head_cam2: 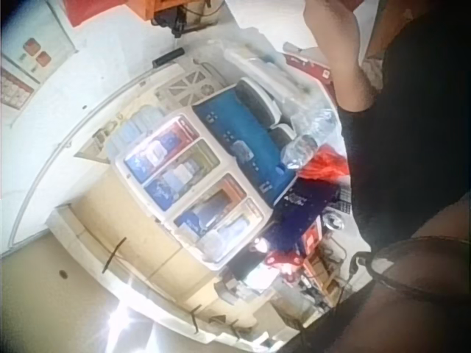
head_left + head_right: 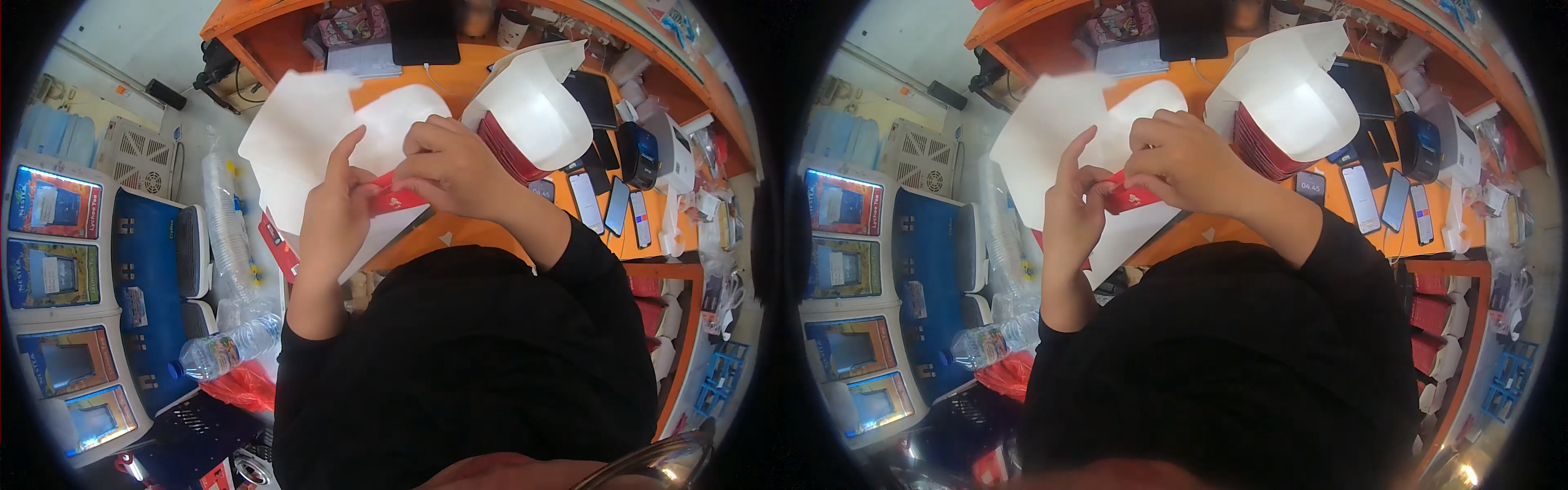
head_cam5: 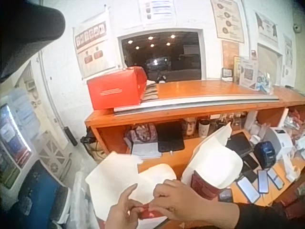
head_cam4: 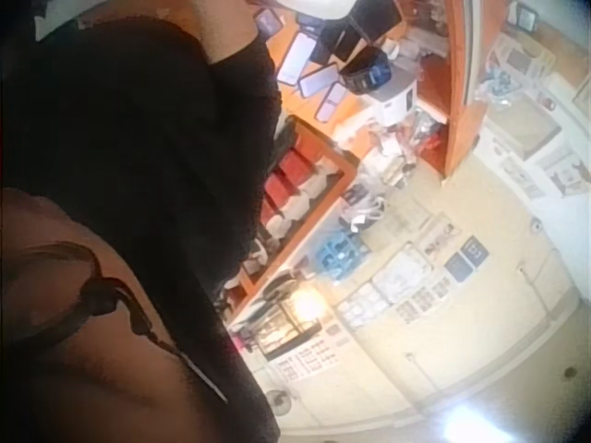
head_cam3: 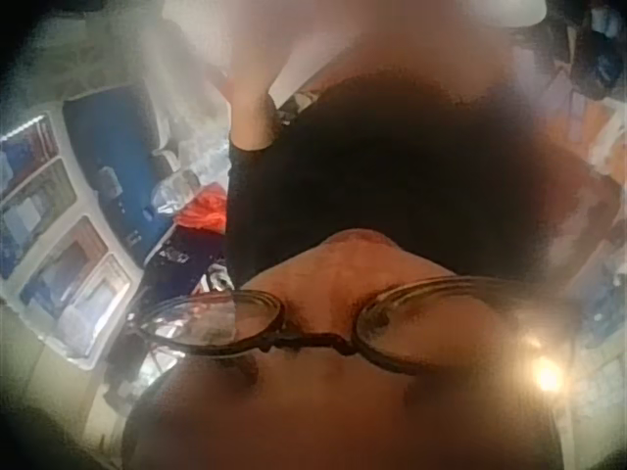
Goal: The person folds and assembles cardboard takeout containers by hand at a counter.
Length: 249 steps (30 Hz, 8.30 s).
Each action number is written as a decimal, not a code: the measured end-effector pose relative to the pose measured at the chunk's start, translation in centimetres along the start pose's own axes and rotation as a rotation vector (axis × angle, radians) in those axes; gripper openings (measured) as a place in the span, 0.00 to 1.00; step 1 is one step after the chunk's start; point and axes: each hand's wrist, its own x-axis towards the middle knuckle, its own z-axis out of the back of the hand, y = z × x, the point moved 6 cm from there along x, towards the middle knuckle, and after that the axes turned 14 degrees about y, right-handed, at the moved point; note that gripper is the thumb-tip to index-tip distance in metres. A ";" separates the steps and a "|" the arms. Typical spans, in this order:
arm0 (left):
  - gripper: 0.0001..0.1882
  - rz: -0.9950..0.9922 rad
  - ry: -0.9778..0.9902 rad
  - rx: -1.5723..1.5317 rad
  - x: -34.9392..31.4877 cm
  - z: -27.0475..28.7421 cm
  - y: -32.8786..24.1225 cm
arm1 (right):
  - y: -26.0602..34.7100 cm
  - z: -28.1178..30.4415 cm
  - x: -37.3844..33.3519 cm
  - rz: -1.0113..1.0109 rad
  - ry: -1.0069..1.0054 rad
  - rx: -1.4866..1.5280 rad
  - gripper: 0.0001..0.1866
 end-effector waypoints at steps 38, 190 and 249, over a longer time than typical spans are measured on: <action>0.61 -0.943 -0.773 0.721 -0.2 1.1 -2.3 | 4.9 6.7 -3.7 -0.115 -0.387 1.015 0.09; 0.16 0.197 0.121 0.127 -1.9 -7.4 13.7 | -6.6 -9.9 -4.0 -0.268 0.092 0.246 0.05; 0.11 -0.159 -0.640 -0.218 -1.8 -0.6 3.6 | 2.1 -1.5 -0.1 -0.067 -0.234 -0.001 0.13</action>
